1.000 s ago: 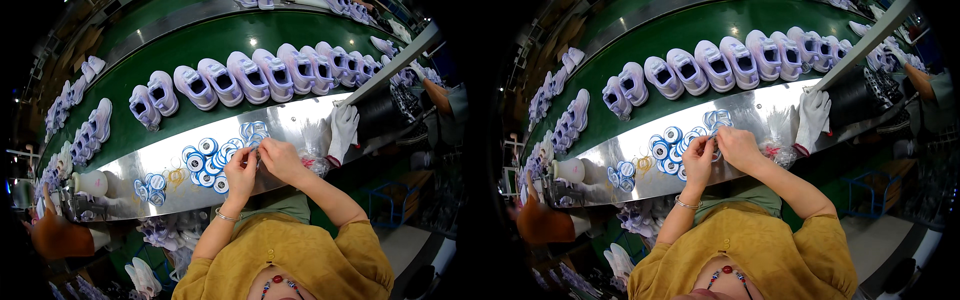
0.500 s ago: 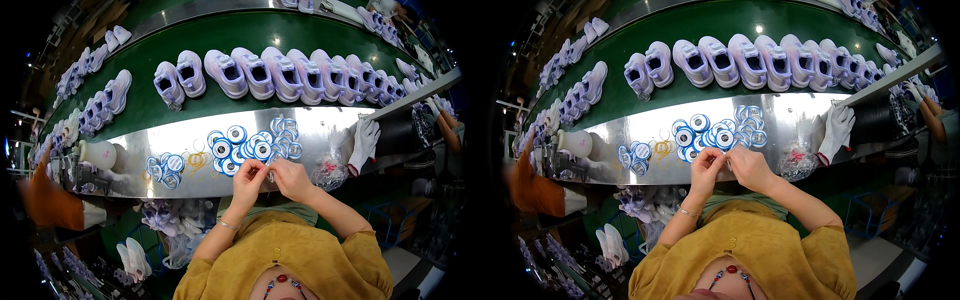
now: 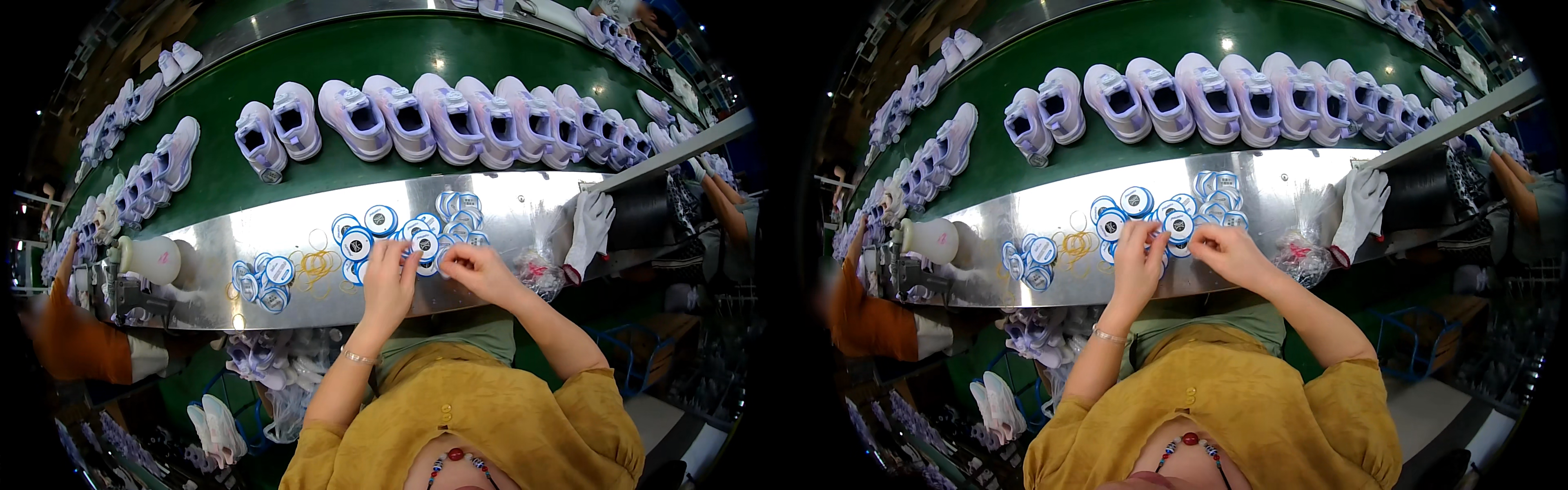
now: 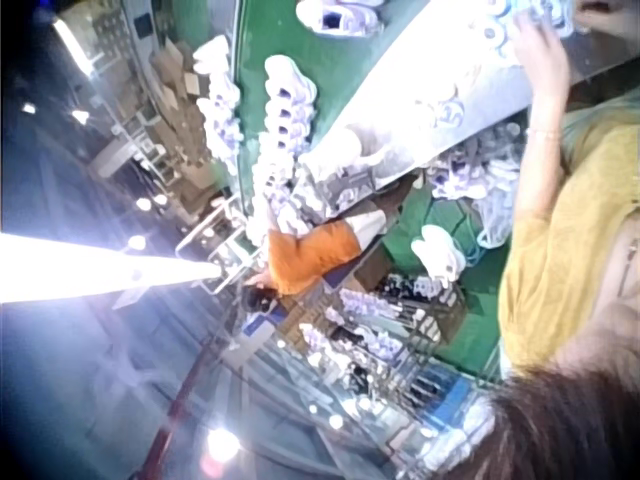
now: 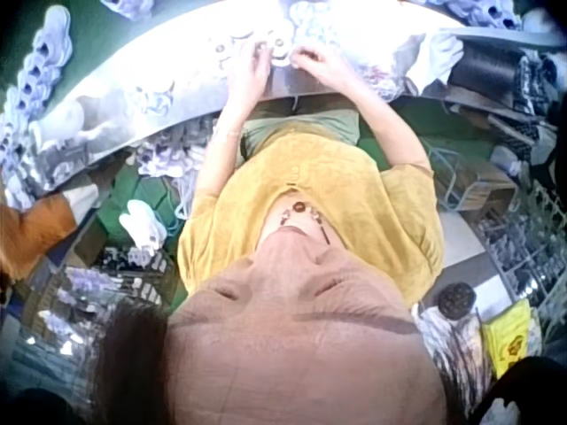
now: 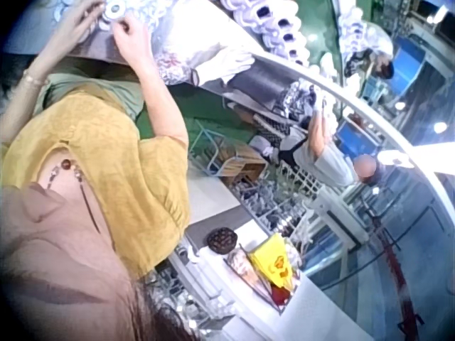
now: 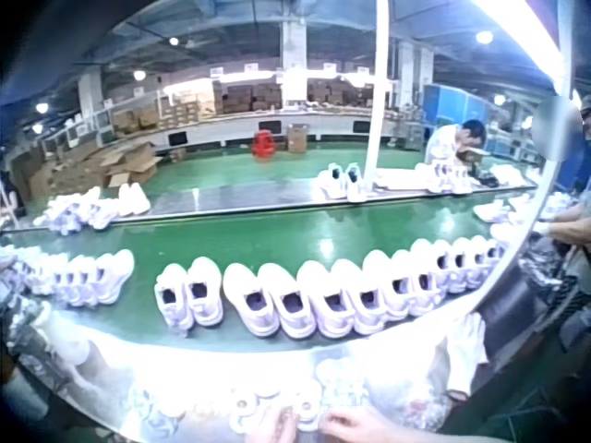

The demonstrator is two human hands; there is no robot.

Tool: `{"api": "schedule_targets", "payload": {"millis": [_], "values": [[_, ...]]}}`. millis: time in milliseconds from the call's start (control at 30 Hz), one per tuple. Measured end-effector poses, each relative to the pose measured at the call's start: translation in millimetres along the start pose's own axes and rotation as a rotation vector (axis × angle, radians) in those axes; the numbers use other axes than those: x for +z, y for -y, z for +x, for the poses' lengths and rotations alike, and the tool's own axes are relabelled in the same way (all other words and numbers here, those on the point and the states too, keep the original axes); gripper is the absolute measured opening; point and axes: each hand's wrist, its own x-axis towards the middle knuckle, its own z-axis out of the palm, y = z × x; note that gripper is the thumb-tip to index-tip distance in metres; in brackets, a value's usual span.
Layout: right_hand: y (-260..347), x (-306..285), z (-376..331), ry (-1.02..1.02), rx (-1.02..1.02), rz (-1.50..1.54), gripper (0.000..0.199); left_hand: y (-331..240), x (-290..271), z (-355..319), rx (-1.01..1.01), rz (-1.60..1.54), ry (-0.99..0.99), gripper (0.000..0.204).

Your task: The person attaches circular blue and white tags to pairs of light purple sneakers on a green conveyor belt. They pick up each tag, place it on the shoe tongue, and move the pair forward along the belt. The process repeats for multiple pairs in sequence.

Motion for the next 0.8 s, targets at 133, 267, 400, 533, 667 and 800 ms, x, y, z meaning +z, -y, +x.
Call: {"api": "schedule_targets", "payload": {"millis": [133, 267, 400, 533, 667, 800], "values": [[-4, -11, -2, -0.110, -0.009, -0.071, 0.016, 6, 23, 21, 0.134, 0.411, -0.057, 0.029], [-9, -21, -8, -0.147, -0.014, -0.073, 0.017, 8, 29, 24, 0.044, 0.308, -0.026, 0.028], [-14, -25, -8, -0.152, -0.015, -0.086, 0.018, 10, 23, 25, -0.293, -0.033, 0.082, 0.021], [-10, -16, -4, -0.143, -0.050, -0.155, 0.020, 9, 20, 21, -0.418, -0.252, 0.055, 0.018], [-6, -5, -1, -0.178, -0.080, -0.161, 0.021, -9, 15, 17, -0.533, -0.581, -0.006, 0.013], [-3, -2, 1, -0.205, -0.167, -0.202, 0.017, -13, 17, 12, -0.519, -0.799, -0.102, 0.010]]}}
